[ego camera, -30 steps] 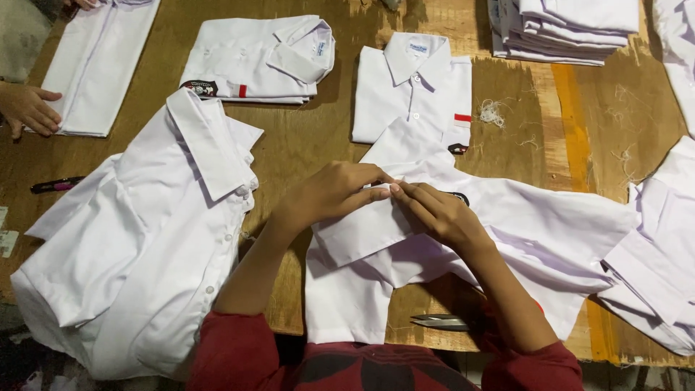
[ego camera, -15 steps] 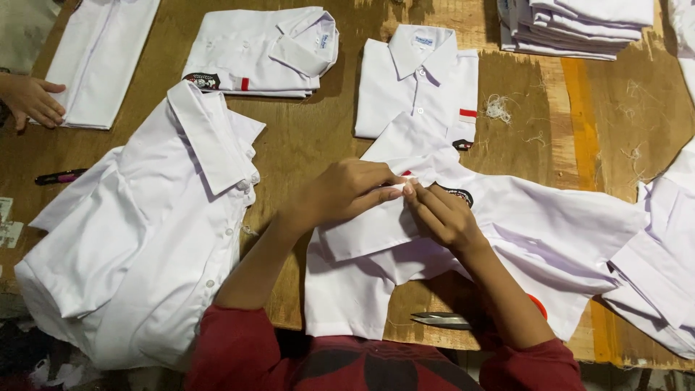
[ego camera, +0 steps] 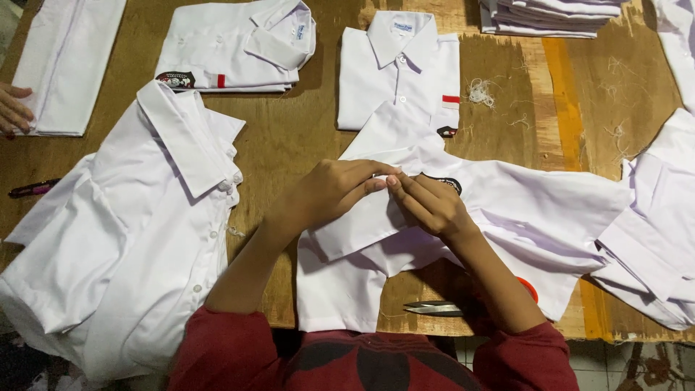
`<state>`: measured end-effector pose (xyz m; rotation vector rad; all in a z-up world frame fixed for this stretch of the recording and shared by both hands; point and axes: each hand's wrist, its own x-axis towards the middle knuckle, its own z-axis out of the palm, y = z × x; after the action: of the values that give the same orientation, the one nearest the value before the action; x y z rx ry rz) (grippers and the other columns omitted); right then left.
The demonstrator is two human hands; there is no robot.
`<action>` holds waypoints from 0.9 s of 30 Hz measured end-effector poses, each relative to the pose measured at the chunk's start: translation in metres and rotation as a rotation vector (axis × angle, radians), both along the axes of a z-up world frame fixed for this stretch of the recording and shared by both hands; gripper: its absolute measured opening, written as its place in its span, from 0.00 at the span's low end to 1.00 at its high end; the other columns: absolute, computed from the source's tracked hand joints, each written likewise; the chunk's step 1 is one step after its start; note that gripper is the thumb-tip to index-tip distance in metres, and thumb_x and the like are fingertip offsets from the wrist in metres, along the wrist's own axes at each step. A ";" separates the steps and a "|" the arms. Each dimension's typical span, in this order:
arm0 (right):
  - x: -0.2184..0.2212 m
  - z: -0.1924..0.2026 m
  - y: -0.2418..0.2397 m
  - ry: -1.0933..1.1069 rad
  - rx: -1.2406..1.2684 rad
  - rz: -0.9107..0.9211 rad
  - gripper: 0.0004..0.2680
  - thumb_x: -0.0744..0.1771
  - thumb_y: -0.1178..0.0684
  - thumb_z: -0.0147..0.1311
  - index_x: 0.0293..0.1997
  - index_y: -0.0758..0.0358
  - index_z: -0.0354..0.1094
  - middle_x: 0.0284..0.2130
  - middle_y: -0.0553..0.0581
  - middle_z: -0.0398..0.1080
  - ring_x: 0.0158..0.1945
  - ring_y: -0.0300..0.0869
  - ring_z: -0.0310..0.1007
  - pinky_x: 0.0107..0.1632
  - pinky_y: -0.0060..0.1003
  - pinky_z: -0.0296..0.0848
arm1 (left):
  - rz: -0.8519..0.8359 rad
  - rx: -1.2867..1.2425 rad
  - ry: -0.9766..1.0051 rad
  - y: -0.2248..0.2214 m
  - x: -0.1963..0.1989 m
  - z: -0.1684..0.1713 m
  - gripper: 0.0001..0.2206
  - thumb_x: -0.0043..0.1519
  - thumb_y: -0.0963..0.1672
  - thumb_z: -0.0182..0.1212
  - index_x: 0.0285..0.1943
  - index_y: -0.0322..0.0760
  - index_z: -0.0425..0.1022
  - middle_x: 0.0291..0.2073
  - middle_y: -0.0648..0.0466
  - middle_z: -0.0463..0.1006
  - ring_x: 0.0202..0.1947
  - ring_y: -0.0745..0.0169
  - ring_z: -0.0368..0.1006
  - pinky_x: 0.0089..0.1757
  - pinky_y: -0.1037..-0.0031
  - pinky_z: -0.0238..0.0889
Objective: Trimming loose threads from white shirts with scissors and folding them on a wooden table.
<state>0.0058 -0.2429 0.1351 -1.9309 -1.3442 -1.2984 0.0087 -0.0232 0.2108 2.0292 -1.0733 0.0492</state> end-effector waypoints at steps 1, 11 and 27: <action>0.000 0.000 0.001 0.001 0.001 0.000 0.06 0.68 0.70 0.53 0.33 0.78 0.76 0.29 0.73 0.76 0.20 0.49 0.70 0.24 0.36 0.70 | 0.000 0.001 0.001 0.001 -0.001 -0.003 0.14 0.72 0.47 0.48 0.57 0.35 0.75 0.34 0.42 0.83 0.36 0.45 0.83 0.38 0.66 0.76; -0.010 0.028 0.006 0.398 0.038 -0.032 0.08 0.71 0.62 0.48 0.47 0.76 0.75 0.34 0.68 0.76 0.31 0.55 0.77 0.33 0.42 0.77 | 0.150 0.044 -0.029 0.010 0.014 -0.040 0.14 0.68 0.47 0.58 0.60 0.39 0.71 0.30 0.49 0.81 0.34 0.50 0.82 0.38 0.66 0.76; -0.004 -0.015 -0.001 0.354 -0.051 -0.167 0.05 0.71 0.62 0.52 0.41 0.71 0.75 0.30 0.61 0.70 0.28 0.51 0.73 0.31 0.39 0.75 | 0.097 0.107 0.149 0.006 0.019 -0.034 0.15 0.70 0.48 0.52 0.61 0.39 0.71 0.25 0.49 0.77 0.28 0.49 0.78 0.36 0.63 0.73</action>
<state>0.0014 -0.2439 0.1203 -2.2204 -1.0679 -0.9394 0.0278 -0.0177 0.1771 2.1431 -0.9016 -0.1095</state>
